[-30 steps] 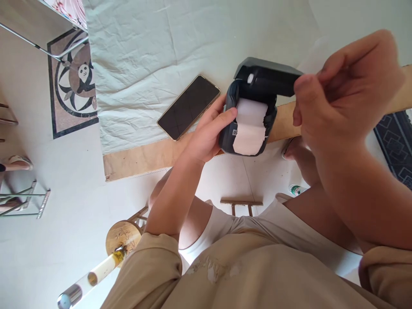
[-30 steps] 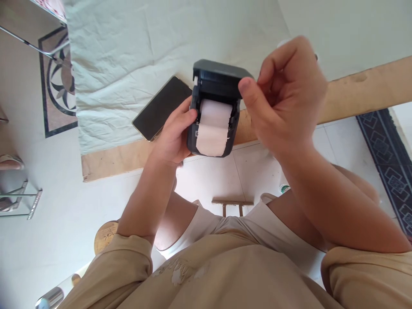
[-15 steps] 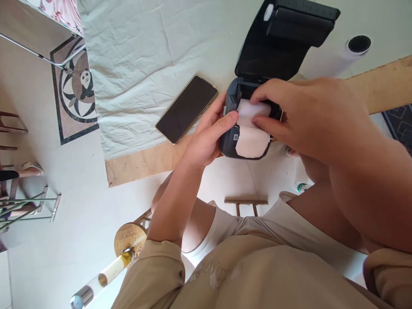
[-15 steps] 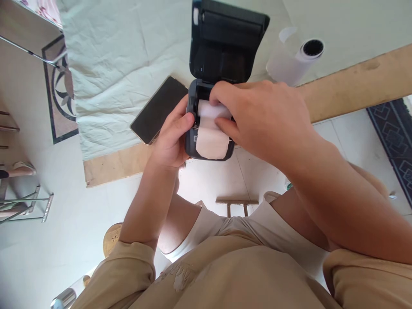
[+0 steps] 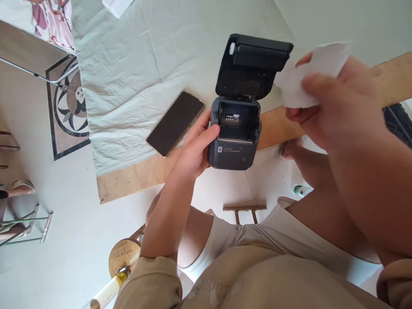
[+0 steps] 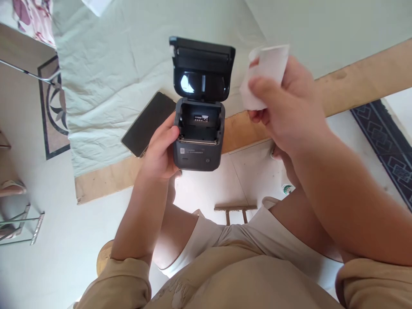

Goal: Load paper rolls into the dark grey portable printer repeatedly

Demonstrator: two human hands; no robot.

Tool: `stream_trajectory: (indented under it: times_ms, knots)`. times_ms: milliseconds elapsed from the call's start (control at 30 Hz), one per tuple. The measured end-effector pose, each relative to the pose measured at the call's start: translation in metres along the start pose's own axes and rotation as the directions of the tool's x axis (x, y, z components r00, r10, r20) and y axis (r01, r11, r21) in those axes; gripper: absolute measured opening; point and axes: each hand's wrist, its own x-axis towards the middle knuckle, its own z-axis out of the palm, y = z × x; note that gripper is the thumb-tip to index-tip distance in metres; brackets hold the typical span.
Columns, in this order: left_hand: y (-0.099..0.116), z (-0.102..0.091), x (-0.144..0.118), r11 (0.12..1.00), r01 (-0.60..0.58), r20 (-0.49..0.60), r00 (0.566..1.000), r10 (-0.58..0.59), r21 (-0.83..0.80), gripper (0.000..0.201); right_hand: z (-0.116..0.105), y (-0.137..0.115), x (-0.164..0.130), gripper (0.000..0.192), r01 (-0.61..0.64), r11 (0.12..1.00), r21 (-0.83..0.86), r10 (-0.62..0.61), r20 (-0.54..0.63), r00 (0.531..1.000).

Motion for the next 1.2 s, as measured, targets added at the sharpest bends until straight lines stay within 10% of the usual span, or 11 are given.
stream_trajectory:
  times_ms: [100, 233, 500, 600, 767, 933, 1067, 1200]
  knots:
    - [0.001, -0.001, -0.001, 1.000, 0.026, 0.016, 1.000, -0.026, -0.010, 0.046, 0.006, 0.011, -0.005, 0.038, -0.052, 0.998, -0.022, 0.051, -0.045, 0.998]
    - [0.002, 0.001, -0.003, 0.998, 0.005, 0.015, 1.000, -0.004, -0.056, 0.045, 0.009, 0.006, -0.010, 0.035, 0.170, 0.913, -0.370, -0.171, 0.030, 0.985]
    - [-0.001, 0.000, -0.003, 0.994, -0.037, 0.037, 0.999, 0.040, -0.102, 0.040, 0.021, 0.014, -0.006, 0.047, 0.081, 0.868, -0.490, -0.021, 0.127, 0.992]
    - [-0.001, 0.000, -0.003, 0.995, -0.033, 0.034, 0.999, 0.037, -0.095, 0.038, 0.019, 0.013, -0.010, 0.053, 0.164, 0.851, -0.500, -0.137, 0.090, 0.986]
    - [0.000, 0.001, -0.003, 0.997, -0.039, 0.022, 0.999, 0.040, -0.065, 0.038, -0.010, 0.011, -0.006, 0.029, 0.407, 0.730, -0.549, -0.596, -0.220, 0.772]
    - [-0.002, -0.001, -0.002, 0.997, -0.041, 0.033, 0.999, 0.043, -0.061, 0.038, -0.019, 0.024, 0.017, 0.064, -0.002, 0.802, -0.598, -0.122, -0.168, 0.978]
    - [-0.001, 0.000, -0.002, 0.998, -0.032, 0.014, 0.999, 0.032, -0.057, 0.040, -0.015, 0.029, 0.019, 0.061, -0.107, 0.834, -0.541, 0.019, -0.166, 0.986]
    - [0.001, 0.002, -0.002, 0.999, -0.020, -0.021, 1.000, 0.019, -0.049, 0.041, -0.027, 0.044, 0.026, 0.071, -0.101, 0.988, 0.114, 0.125, -0.231, 0.965]
